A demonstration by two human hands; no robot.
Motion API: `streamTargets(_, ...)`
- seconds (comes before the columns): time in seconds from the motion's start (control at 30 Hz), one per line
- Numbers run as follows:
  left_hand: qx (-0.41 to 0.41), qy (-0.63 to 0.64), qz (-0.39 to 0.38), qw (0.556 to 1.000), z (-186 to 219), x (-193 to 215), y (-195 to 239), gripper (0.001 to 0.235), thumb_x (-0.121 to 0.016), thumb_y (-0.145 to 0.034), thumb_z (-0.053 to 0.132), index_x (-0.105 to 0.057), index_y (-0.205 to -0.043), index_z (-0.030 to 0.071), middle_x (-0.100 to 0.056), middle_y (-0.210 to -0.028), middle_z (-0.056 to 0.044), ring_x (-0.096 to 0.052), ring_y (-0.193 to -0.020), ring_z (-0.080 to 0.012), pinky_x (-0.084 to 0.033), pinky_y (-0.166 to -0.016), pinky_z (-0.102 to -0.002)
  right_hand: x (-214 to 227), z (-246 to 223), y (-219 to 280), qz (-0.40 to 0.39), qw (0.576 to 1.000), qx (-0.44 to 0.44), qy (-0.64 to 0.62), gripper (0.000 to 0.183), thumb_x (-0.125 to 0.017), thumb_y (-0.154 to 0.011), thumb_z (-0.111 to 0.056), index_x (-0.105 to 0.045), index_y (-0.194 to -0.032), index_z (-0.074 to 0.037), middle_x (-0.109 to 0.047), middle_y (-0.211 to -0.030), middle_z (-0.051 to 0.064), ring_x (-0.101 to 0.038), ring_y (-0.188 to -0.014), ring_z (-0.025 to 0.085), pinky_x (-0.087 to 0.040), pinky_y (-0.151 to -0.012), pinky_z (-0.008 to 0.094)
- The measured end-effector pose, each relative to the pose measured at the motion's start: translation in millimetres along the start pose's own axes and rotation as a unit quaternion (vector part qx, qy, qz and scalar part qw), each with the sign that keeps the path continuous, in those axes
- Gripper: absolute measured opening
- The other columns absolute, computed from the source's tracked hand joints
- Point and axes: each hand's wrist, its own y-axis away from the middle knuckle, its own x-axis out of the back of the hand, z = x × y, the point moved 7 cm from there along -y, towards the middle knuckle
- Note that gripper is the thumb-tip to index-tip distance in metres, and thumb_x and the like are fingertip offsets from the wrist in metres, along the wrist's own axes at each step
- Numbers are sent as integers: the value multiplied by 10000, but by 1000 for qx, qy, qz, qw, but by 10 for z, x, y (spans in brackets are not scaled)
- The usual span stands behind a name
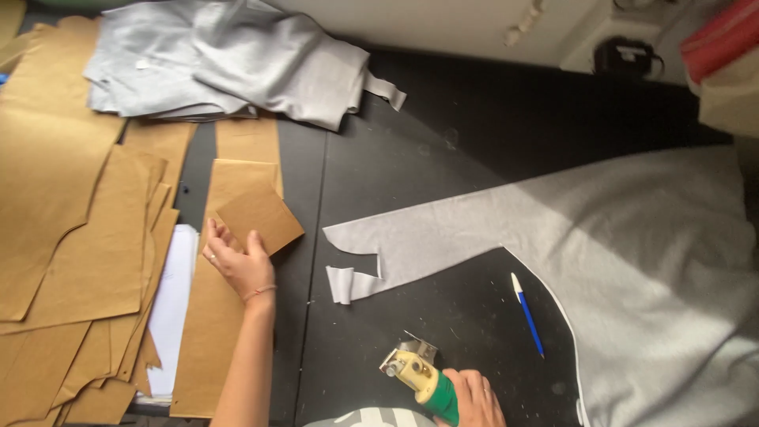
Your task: Tracing paper patterns onto fabric with a pen and cutting the shapes out using a rotary cutter.
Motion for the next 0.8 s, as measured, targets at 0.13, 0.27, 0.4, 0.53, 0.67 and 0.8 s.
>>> streamTargets(0.13,-220,-182,15,958,416,68,342,611,-565,-733,-24,-364,-1299,91,-315,-1324,-179,-311,-1237,-313,-266,-1010,-443,645,-294,201,248,960,-7,-127,455,-594,-449,-189,-604,-895,-282,-558,-817,-79,-549,-800,156,-451,-565,293)
streamTargets(0.27,-407,-57,-170,896,795,-143,982,134,-518,-824,37,-575,-857,153,-559,-936,-16,-552,-835,-173,-288,-934,-415,390,-66,31,-121,893,-199,-386,658,-701,-537,-60,-515,-1135,-265,-695,-866,31,-641,-758,176,-461,-774,241)
streamTargets(0.4,-473,-65,-250,842,572,-390,1392,170,-695,-750,135,-563,-853,163,-532,-901,46,-515,-711,-134,-306,-979,-419,505,-278,-120,-166,901,-236,-324,583,-731,-595,-295,-476,-1113,-211,-609,-971,18,-583,-878,158,-417,-803,271)
streamTargets(0.53,-469,-73,-266,839,543,-411,1354,133,-667,-776,145,-556,-846,160,-513,-892,39,-490,-732,-154,-344,-952,-422,850,-694,-152,-164,922,-236,-261,448,-628,-619,-345,-499,-1025,-205,-667,-758,8,-586,-774,151,-422,-729,269)
streamTargets(0.67,-460,-83,-266,843,556,-419,1328,105,-631,-798,139,-546,-849,174,-517,-875,40,-493,-717,-163,-357,-945,-404,893,-847,-349,-128,952,-186,-205,533,-634,-600,-466,-483,-1016,-169,-648,-871,33,-609,-807,204,-437,-730,303)
streamTargets(0.8,-458,-83,-239,852,561,-393,1279,86,-620,-814,135,-547,-825,179,-512,-833,47,-469,-654,-154,-379,-929,-398,967,-1002,-444,-102,950,-179,-235,445,-637,-600,-455,-494,-870,-131,-610,-761,43,-575,-697,201,-418,-659,301)
